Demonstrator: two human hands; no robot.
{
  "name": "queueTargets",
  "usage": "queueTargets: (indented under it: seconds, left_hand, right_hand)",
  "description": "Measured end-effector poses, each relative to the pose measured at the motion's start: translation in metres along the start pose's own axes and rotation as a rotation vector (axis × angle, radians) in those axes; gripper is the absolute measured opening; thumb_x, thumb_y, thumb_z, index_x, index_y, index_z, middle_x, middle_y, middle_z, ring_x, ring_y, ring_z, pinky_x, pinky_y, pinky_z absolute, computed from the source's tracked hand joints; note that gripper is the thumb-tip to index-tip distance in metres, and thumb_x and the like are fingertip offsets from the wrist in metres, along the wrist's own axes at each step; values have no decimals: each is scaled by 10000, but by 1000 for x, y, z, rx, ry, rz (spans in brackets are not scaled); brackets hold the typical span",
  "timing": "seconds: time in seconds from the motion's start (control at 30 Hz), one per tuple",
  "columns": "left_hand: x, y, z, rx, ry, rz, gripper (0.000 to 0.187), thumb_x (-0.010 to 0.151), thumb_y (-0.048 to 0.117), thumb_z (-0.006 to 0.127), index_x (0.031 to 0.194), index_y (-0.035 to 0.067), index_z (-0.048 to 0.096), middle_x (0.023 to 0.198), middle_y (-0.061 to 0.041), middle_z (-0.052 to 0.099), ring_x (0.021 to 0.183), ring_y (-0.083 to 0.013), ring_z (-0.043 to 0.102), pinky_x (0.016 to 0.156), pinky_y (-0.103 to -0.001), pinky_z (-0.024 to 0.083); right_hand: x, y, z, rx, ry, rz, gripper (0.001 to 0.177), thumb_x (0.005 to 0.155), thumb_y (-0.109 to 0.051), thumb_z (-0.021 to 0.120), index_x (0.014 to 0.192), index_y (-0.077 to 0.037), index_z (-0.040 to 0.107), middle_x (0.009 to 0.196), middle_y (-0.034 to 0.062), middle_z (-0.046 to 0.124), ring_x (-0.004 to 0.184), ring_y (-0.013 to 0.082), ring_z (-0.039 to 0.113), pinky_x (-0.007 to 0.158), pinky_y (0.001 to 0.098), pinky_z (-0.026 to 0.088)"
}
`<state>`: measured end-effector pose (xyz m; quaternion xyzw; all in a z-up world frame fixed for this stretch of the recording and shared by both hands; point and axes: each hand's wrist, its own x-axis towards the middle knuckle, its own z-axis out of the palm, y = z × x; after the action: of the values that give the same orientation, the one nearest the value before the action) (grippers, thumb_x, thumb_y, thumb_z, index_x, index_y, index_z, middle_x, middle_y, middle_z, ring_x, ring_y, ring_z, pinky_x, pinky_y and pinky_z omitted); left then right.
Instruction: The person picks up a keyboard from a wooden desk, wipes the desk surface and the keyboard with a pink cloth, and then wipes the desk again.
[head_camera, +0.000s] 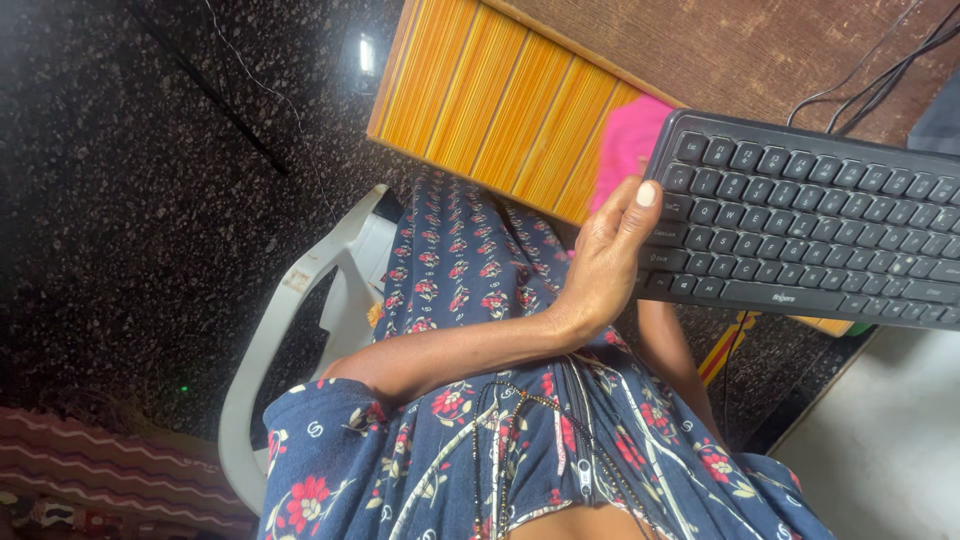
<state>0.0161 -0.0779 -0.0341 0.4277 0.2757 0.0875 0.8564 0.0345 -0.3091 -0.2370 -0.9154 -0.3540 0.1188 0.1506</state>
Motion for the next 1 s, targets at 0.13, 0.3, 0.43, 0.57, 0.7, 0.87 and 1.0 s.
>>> queueTargets:
  seconds: [0.13,0.3,0.43,0.57,0.7,0.87,1.0]
  left_hand:
    - [1,3,-4,62,16,6,524,1147,492,428,1069,-1,587,975,-17,521,974,-106,472,906,-285,450]
    - [4,10,-10,-36,12,14,538,1112,507,440,1148,-3,605,1023,-13,573,1008,-99,502,930,-281,454]
    - [6,19,-20,-25,40,12,549,1093,512,440,1205,1,605,1070,-3,602,1054,-85,518,964,-264,448]
    - [8,22,-36,-54,48,-3,533,1112,506,441,1183,3,601,1044,-15,593,1033,-90,507,949,-270,456]
    - [13,30,-50,-88,47,39,522,1172,489,442,1121,-6,599,992,-4,541,990,-91,452,924,-278,444]
    - [19,51,-69,-75,70,52,494,1098,490,429,1199,40,603,1045,36,592,1029,-58,507,946,-247,443]
    - [21,50,-87,-104,43,52,485,1131,481,443,1205,30,604,1040,27,556,1021,-74,475,941,-265,434]
  right_hand:
    - [-36,16,-3,61,0,81,548,849,-72,669,1344,-298,606,1473,117,299,1214,318,441,936,484,441]
    - [-41,21,2,118,-1,129,487,853,-72,665,1295,-270,614,1407,110,326,1162,300,446,901,468,437]
    - [-12,11,10,171,-6,109,438,856,-72,661,1255,-247,620,1354,105,347,1121,286,451,872,455,434]
    - [40,-11,30,228,-3,67,390,858,-72,657,1216,-225,626,1301,100,369,1079,271,455,844,442,432]
    - [74,-28,35,259,-24,48,341,861,-72,653,1176,-202,633,1249,95,390,1038,257,459,816,429,429]
    - [98,-56,46,311,-58,36,281,865,-72,648,1127,-174,641,1183,89,417,986,239,465,781,413,425]
    - [94,-75,53,357,-82,76,234,868,-72,645,1087,-152,647,1130,83,439,945,224,469,752,400,422]
